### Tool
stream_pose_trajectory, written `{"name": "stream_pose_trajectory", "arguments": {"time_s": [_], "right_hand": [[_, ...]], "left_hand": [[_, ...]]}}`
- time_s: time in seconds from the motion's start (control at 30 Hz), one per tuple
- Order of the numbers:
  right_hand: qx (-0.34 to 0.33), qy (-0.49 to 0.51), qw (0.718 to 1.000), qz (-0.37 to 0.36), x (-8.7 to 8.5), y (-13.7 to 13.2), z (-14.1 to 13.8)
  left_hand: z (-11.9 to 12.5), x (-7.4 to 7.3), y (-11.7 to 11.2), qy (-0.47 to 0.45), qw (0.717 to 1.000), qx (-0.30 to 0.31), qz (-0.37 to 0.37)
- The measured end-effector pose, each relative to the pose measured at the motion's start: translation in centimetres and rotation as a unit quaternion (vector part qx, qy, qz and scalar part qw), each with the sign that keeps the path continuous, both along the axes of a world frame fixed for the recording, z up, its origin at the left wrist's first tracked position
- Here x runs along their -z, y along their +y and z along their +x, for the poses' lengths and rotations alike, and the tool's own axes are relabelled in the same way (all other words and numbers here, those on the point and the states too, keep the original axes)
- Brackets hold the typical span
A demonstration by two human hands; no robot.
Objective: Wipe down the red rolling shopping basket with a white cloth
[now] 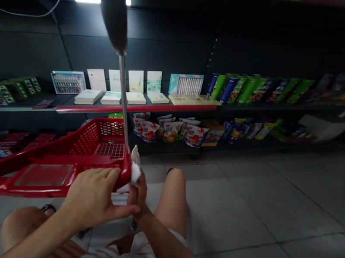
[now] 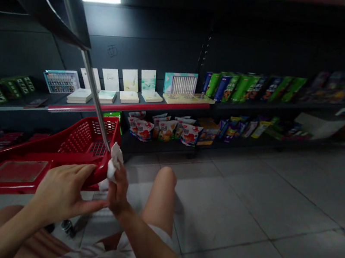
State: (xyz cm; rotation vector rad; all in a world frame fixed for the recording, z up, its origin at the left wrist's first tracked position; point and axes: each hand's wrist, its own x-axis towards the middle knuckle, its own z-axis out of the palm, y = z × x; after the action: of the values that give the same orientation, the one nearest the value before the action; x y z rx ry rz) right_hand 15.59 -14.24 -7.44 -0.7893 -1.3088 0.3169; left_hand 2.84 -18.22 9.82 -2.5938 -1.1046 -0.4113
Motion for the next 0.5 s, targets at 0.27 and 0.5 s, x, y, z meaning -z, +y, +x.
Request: {"name": "stream_pose_trajectory", "arguments": {"time_s": [0.27,0.5], "right_hand": [[-0.037,-0.064,0.994,0.08,0.5,0.8,-1.5],[-0.009,-0.003,1.0,0.012,0.5,5.1,-2.1]], "left_hand": [[-5.4,0.3,-0.4,-0.036,0.993,0.092,0.058],[-9.6,0.3,0.8,-0.066,0.988,0.137,-0.002]]}}
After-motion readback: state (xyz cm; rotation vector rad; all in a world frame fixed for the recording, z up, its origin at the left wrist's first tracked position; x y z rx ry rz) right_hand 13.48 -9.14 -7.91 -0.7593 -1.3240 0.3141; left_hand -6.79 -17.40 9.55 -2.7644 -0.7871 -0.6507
